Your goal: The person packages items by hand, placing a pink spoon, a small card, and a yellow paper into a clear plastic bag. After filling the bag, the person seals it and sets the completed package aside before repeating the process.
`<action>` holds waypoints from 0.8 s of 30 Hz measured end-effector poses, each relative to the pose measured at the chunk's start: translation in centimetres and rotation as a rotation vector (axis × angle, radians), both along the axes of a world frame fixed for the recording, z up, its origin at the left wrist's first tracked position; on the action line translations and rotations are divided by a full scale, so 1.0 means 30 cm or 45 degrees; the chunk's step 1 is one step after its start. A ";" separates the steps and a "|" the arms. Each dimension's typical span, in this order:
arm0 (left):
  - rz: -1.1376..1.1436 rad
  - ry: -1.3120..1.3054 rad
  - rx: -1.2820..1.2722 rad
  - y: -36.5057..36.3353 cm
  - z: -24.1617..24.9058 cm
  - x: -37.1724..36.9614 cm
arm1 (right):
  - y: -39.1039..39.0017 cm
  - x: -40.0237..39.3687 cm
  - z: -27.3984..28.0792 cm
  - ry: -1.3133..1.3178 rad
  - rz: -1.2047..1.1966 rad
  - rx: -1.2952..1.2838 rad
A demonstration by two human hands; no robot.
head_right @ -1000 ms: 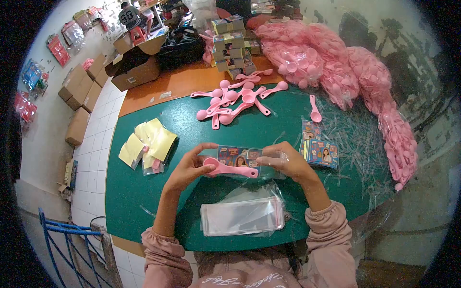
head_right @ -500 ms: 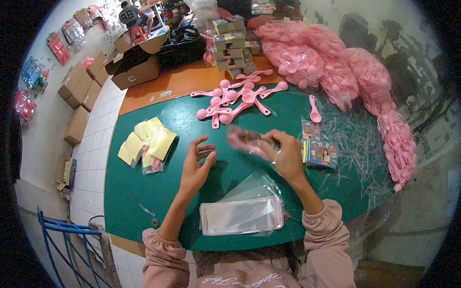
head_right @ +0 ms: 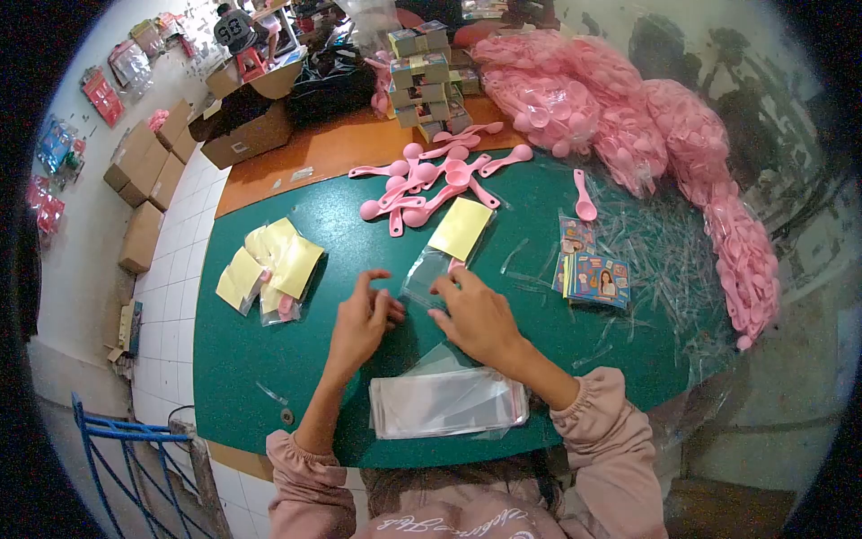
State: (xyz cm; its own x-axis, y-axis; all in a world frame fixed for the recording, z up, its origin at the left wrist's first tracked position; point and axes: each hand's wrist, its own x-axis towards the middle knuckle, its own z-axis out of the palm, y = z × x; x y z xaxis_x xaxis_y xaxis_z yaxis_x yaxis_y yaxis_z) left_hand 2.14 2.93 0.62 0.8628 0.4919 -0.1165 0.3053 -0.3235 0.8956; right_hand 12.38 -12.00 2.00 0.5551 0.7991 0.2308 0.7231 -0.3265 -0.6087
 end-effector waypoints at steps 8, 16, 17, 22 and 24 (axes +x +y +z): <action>0.019 -0.134 -0.391 0.019 -0.042 0.009 | 0.020 0.048 -0.074 -0.297 0.105 0.043; -0.159 0.027 -0.908 -0.004 0.008 0.005 | -0.044 0.041 0.047 -0.102 0.329 0.016; -0.237 -0.009 -0.861 -0.007 -0.005 0.002 | -0.047 0.042 0.050 -0.018 0.416 -0.015; -0.355 0.007 -0.810 -0.020 -0.002 0.001 | -0.032 0.036 0.030 0.210 0.466 0.044; -0.357 -0.010 -0.851 -0.033 0.009 0.001 | -0.027 0.025 0.011 0.165 0.421 0.093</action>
State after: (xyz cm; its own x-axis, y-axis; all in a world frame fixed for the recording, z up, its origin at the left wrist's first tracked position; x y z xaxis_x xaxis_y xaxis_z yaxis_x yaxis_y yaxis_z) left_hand 2.17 1.93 0.88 0.9481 0.0775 -0.3085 0.2843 0.2287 0.9311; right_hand 13.13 -12.80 2.32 0.2975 0.9244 0.2387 0.6977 -0.0398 -0.7153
